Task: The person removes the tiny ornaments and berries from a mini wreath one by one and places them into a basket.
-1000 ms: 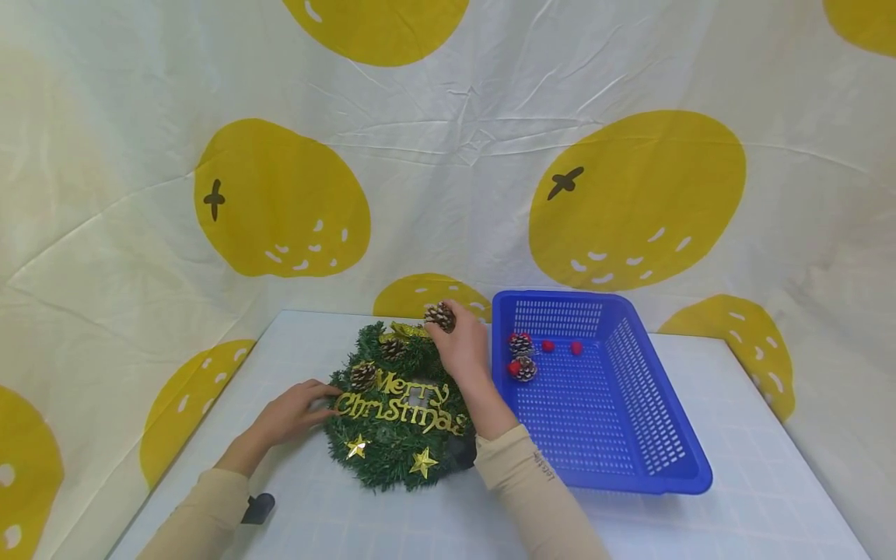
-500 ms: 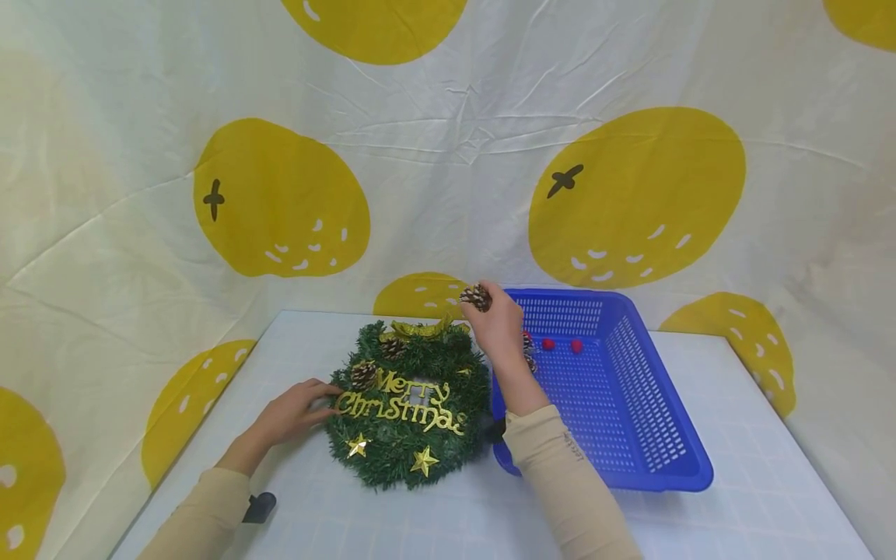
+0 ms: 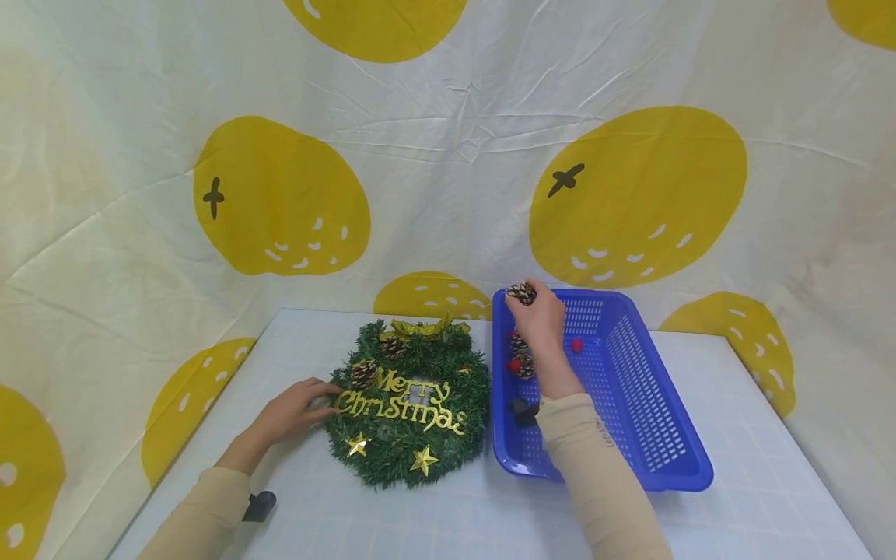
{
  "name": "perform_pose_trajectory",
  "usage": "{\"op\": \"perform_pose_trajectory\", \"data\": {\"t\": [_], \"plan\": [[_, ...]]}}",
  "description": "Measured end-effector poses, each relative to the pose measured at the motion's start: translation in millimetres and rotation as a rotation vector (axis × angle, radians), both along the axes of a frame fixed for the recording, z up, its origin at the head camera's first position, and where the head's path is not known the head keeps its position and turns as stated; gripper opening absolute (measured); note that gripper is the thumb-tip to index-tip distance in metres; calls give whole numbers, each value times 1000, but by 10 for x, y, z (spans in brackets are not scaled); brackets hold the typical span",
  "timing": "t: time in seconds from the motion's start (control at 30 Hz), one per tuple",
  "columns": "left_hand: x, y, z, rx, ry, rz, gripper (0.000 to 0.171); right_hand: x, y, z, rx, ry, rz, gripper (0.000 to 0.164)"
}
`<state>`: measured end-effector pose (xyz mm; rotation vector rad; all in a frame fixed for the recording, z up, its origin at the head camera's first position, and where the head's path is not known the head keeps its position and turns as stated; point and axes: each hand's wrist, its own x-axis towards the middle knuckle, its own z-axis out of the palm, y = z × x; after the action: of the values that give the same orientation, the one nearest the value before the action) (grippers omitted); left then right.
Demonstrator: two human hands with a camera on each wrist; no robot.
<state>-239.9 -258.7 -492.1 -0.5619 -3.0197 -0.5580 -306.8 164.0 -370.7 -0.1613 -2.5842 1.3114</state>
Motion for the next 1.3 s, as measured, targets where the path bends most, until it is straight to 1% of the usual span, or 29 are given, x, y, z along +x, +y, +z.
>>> {"op": "perform_pose_trajectory", "data": {"t": [0.27,0.4,0.57,0.83,1.1,1.3], "plan": [[-14,-7,-3,-1,-2,0,34,-108,133,-164,95,-45,-24,58],[-14,-4,-7,-1,-4,0,34,-144,187,-258,98,-96,-25,60],[-19,-9,-17,-3,-11,4,34,-195,248,-344,98,-133,-24,61],[-13,-8,-14,-16,1,-4,36,-227,276,-384,182,-179,10,58],[-8,-3,-2,-23,3,-7,37,-232,280,-409,196,-194,50,56],[-14,-2,-1,-27,4,-8,37,-225,278,-406,191,-230,66,59]]}}
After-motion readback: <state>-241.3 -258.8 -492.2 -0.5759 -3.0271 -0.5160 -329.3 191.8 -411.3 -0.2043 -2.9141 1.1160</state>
